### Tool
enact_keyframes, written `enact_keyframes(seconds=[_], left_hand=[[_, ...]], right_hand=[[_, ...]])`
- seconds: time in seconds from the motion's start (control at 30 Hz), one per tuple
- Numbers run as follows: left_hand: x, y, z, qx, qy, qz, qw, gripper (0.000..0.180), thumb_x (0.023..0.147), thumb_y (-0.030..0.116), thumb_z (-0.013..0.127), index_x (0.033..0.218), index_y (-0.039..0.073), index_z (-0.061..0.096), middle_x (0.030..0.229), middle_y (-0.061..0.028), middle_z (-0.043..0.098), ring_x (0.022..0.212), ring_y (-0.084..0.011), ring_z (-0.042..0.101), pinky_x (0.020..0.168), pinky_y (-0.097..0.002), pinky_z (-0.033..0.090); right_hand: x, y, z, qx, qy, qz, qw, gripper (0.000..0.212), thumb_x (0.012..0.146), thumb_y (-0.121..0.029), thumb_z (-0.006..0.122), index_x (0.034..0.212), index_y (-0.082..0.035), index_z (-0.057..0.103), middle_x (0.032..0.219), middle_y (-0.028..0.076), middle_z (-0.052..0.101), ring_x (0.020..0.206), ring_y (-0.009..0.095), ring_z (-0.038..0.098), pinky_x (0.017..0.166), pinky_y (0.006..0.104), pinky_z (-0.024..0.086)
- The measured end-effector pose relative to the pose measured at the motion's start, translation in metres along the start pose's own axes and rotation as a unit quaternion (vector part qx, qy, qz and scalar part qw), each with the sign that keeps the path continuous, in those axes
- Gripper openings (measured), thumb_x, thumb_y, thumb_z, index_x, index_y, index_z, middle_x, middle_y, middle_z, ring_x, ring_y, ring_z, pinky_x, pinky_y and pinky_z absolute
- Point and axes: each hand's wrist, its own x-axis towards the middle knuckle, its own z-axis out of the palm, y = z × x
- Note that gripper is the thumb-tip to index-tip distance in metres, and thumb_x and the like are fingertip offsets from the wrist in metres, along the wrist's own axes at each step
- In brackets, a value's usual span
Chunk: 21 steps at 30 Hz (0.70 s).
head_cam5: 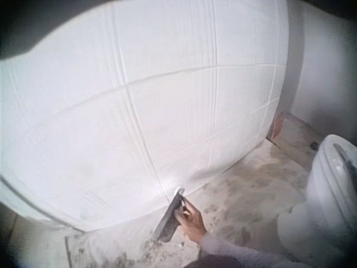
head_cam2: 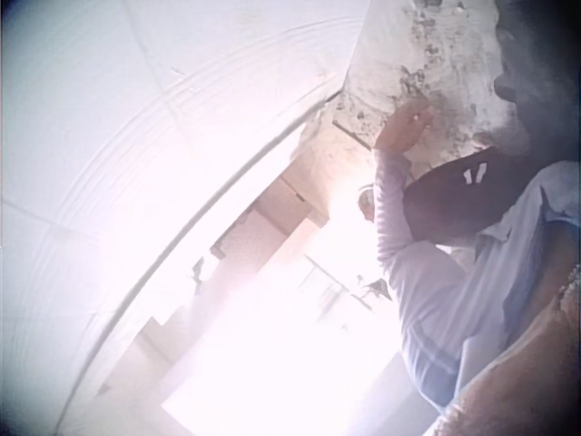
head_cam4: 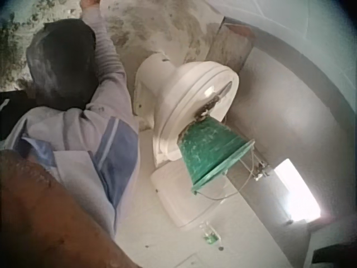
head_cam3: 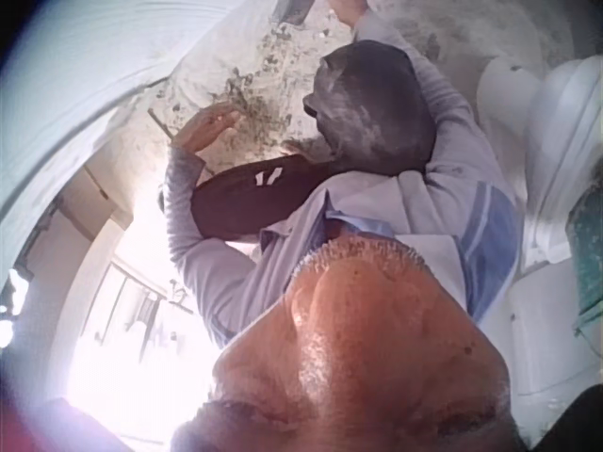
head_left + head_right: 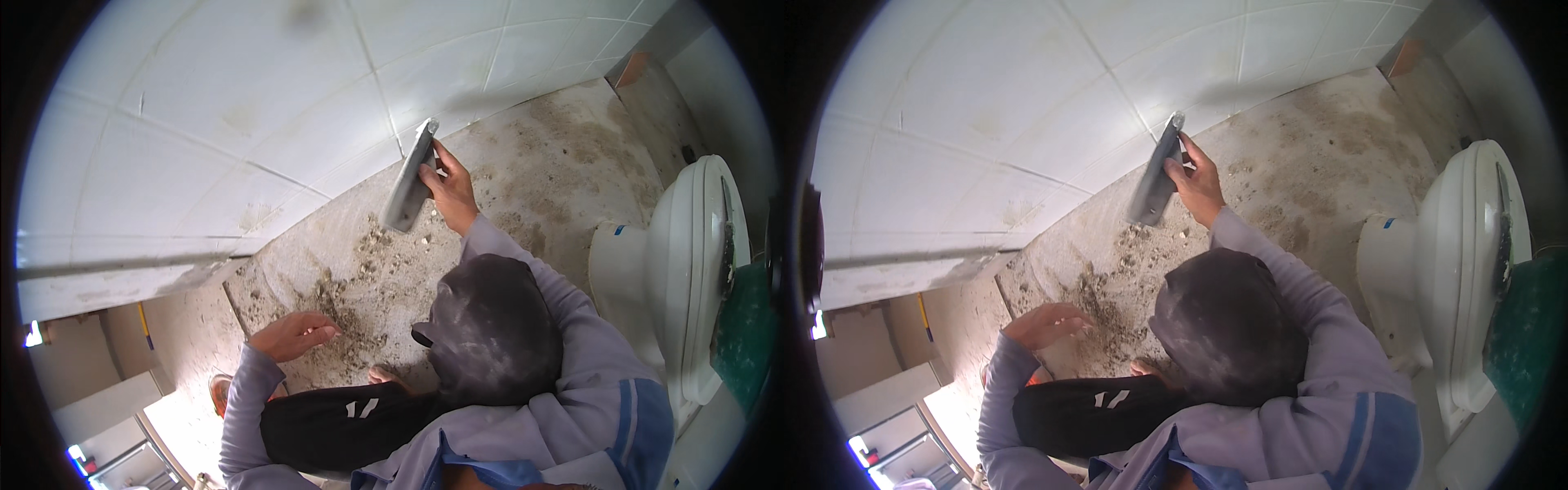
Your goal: The person applies grout to the gaps between white wall tiles using a trowel and a smaller tool. They scoop grout from a bucket, spread it into the joints, and smooth the surface. The person also cleans the tools in a green bucket of water.
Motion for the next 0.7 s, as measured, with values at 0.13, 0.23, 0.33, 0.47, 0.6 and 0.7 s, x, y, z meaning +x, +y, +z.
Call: enact_keyframes(seconds=[0.13, 0.23, 0.33, 0.47, 0.6, 0.7], left_hand=[[-0.017, -0.006, 0.006, 0.009, 0.018, 0.016, 1.0, 0.039, 0.095, 0.039, 0.05, 0.107, 0.004, 0.065, 0.099, -0.0148, 0.065, 0.094, -0.0289, 0.06, 0.084, -0.0381, 0.046], [-0.026, -0.018, 0.012, 0.018, 0.025, 0.016, 0.999, 0.04, 0.095, 0.039, 0.05, 0.107, 0.004, 0.065, 0.099, -0.0145, 0.065, 0.093, -0.0292, 0.06, 0.083, -0.0381, 0.046], [-0.032, -0.035, 0.016, 0.007, 0.022, 0.011, 1.0, 0.04, 0.095, 0.04, 0.05, 0.107, 0.004, 0.065, 0.099, -0.0144, 0.064, 0.092, -0.0295, 0.06, 0.082, -0.0382, 0.047], [-0.043, -0.039, 0.02, 0.0, 0.025, -0.002, 1.0, 0.04, 0.095, 0.04, 0.05, 0.107, 0.005, 0.065, 0.099, -0.0143, 0.064, 0.092, -0.0292, 0.06, 0.081, -0.0382, 0.047], [-0.021, -0.038, 0.015, -0.015, -0.004, 0.003, 1.0, 0.04, 0.095, 0.04, 0.05, 0.107, 0.005, 0.066, 0.099, -0.0143, 0.065, 0.093, -0.0286, 0.06, 0.083, -0.0379, 0.046], [-0.056, -0.021, 0.02, -0.04, 0.026, -0.069, 0.997, 0.032, 0.093, 0.029, 0.052, 0.108, 0.003, 0.065, 0.106, -0.0125, 0.065, 0.103, -0.0231, 0.059, 0.093, -0.0346, 0.041]], right_hand=[[0.002, 0.02, 0.036, 0.06, 0.038, 0.017, 0.997, 0.061, 0.092, -0.015, 0.06, 0.145, -0.006, 0.031, 0.099, 0.005, 0.05, 0.088, 0.015, 0.06, 0.07, 0.028, 0.058], [0.013, 0.044, 0.049, 0.084, 0.063, 0.042, 0.994, 0.062, 0.091, -0.017, 0.062, 0.145, -0.011, 0.032, 0.099, 0.004, 0.049, 0.087, 0.016, 0.06, 0.069, 0.0323, 0.059], [0.024, 0.061, 0.055, 0.097, 0.099, 0.076, 0.987, 0.062, 0.091, -0.018, 0.062, 0.145, -0.015, 0.033, 0.1, 0.004, 0.048, 0.09, 0.019, 0.06, 0.072, 0.0382, 0.06], [0.03, 0.09, 0.079, 0.12, 0.076, 0.021, 0.99, 0.062, 0.092, -0.017, 0.06, 0.146, -0.01, 0.03, 0.11, 0.009, 0.047, 0.093, 0.023, 0.059, 0.074, 0.0379, 0.059], [0.008, 0.123, 0.073, -0.037, -0.055, 0.057, 0.996, 0.054, 0.09, -0.01, 0.061, 0.141, -0.008, 0.041, 0.103, 0.008, 0.055, 0.09, 0.018, 0.06, 0.074, 0.0302, 0.057], [-0.035, 0.098, 0.085, 0.025, -0.056, 0.126, 0.99, 0.052, 0.092, -0.009, 0.058, 0.141, -0.008, 0.041, 0.102, 0.006, 0.055, 0.085, 0.015, 0.06, 0.067, 0.0281, 0.056]])
